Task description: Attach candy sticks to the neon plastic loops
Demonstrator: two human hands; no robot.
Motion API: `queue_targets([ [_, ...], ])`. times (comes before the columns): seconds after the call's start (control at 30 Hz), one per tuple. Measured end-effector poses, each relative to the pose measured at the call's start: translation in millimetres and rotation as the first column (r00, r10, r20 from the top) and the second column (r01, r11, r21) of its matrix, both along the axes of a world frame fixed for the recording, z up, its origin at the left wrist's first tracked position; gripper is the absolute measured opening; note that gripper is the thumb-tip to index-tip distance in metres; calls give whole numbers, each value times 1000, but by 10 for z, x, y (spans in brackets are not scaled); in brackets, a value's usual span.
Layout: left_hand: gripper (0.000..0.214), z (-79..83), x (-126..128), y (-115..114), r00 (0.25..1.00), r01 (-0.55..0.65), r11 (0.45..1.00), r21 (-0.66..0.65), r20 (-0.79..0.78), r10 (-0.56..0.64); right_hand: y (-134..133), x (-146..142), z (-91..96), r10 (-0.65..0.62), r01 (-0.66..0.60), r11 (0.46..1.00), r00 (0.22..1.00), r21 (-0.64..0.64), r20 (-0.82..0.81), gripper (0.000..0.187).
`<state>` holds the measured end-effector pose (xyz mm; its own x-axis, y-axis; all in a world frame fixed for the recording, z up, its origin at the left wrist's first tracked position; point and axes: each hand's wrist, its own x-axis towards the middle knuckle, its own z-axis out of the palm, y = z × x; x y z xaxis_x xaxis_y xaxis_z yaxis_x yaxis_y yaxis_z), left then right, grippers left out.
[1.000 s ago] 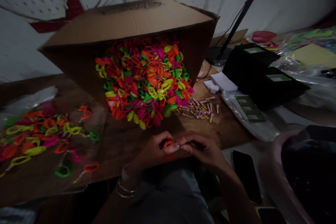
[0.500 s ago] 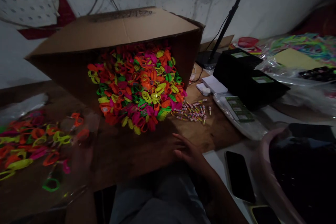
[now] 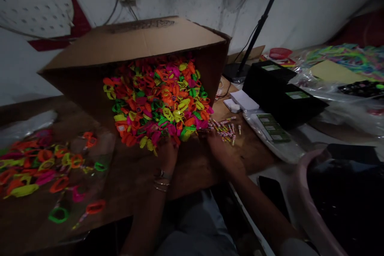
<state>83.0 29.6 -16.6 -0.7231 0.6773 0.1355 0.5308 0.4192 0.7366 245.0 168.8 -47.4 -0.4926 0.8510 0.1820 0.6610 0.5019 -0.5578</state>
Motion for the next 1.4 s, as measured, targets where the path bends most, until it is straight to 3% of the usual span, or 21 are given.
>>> queue_targets([
  [0.07, 70, 12, 12, 26, 1000, -11, 999, -45, -13, 10, 13, 3, 56, -8, -1, 997, 994, -80, -109, 26],
  [0.17, 58, 4, 11, -53, 999, 24, 998, -49, 24, -23, -108, 46, 121, -14, -47, 977, 958, -207, -287, 18],
  [0.37, 36, 12, 137, -237, 975, 110, 982, 152, 174, -136, -805, -43, 142, -74, -279, 851, 776, -446, -626, 22],
  [0.5, 36, 121, 236, -296, 913, 176, 933, 316, 302, -274, -1086, -95, 150, -214, -339, 772, 658, -537, -722, 32],
  [0.67, 30, 238, 312, -327, 829, 229, 894, 386, 404, -387, -1098, -121, 215, -288, -383, 733, 574, -562, -767, 51],
  [0.9, 38, 177, 304, -279, 845, 163, 912, 377, 423, -326, -1039, -128, 318, -175, -488, 697, 594, -525, -785, 45],
  [1.13, 44, 233, 254, -377, 838, 321, 886, 334, 336, -431, -973, -20, 425, -69, -527, 682, 644, -507, -762, 39],
  [1.23, 44, 244, 261, -438, 790, 342, 882, 325, 408, -457, -991, 8, 446, -41, -497, 724, 661, -478, -749, 34],
  [1.4, 44, 268, 337, -395, 739, 150, 932, 330, 589, -328, -1085, 29, 455, -3, -431, 793, 704, -430, -710, 28],
])
